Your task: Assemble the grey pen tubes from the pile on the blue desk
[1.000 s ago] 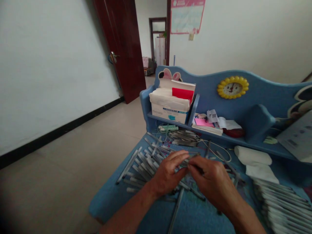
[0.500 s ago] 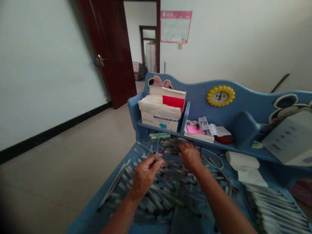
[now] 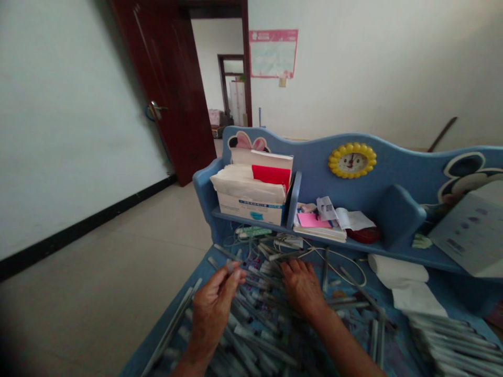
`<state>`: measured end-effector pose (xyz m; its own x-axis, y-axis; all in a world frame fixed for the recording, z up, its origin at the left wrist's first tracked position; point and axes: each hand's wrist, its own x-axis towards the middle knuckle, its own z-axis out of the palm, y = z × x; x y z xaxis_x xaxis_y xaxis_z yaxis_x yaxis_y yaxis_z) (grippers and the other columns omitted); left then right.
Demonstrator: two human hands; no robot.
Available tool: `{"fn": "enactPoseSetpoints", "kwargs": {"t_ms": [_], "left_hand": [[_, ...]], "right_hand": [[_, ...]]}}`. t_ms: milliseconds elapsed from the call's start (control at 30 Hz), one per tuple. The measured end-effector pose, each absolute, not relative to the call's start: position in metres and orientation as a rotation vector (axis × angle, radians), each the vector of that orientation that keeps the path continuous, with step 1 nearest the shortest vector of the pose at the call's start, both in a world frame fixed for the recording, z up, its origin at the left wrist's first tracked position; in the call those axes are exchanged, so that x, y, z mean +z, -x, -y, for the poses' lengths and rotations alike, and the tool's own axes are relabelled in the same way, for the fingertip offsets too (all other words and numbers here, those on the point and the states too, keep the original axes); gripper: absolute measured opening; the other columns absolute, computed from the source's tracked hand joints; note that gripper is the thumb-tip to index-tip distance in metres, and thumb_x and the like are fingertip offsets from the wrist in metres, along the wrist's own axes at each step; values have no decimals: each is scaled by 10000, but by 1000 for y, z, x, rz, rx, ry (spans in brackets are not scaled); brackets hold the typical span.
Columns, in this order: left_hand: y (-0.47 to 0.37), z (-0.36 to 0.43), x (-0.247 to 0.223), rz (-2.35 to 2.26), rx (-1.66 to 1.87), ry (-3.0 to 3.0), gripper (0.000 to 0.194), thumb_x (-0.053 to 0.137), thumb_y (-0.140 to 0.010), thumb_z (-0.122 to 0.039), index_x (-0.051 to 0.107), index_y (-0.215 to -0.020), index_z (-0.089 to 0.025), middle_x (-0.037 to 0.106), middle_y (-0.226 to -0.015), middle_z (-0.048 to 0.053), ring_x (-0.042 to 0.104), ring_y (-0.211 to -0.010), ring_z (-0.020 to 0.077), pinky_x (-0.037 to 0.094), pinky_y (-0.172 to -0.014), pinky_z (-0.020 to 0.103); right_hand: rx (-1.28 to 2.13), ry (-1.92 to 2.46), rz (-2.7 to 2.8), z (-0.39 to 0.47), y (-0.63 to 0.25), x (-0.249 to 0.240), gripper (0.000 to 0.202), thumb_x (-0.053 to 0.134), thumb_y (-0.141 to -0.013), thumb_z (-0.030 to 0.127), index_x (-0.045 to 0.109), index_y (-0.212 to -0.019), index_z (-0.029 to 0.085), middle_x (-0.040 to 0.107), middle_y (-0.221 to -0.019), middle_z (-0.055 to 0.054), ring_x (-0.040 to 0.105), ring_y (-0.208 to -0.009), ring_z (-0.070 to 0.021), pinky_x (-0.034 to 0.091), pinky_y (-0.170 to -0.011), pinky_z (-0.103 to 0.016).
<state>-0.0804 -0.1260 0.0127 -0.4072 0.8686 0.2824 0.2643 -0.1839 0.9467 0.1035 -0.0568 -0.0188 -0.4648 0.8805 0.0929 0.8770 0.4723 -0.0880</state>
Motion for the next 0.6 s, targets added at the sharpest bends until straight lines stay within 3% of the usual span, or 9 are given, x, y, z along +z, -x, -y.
{"fn": "enactPoseSetpoints", "kwargs": {"t_ms": [267,600], "left_hand": [[77,127,24,-1599,1638,-1253,375,527,-772,-434,651,-937,-121,693,-759,72,647,-671,183,518,-573,239],[84,127,20,-1610,1638,-1280,360,517,-797,-424,654,-945,-126,691,-783,65,636,-674,171,502,-585,232]], "right_hand": [[144,1366,2613,68,-120,-20,445,361,-792,58,562,-1161,203,579,-1173,-75,503,-1059,-210,346,-923,-328],[204,1280,2612,82,-126,-16,445,364,-771,42,595,-1116,200,587,-1164,-77,521,-1045,-215,386,-910,-344]]}}
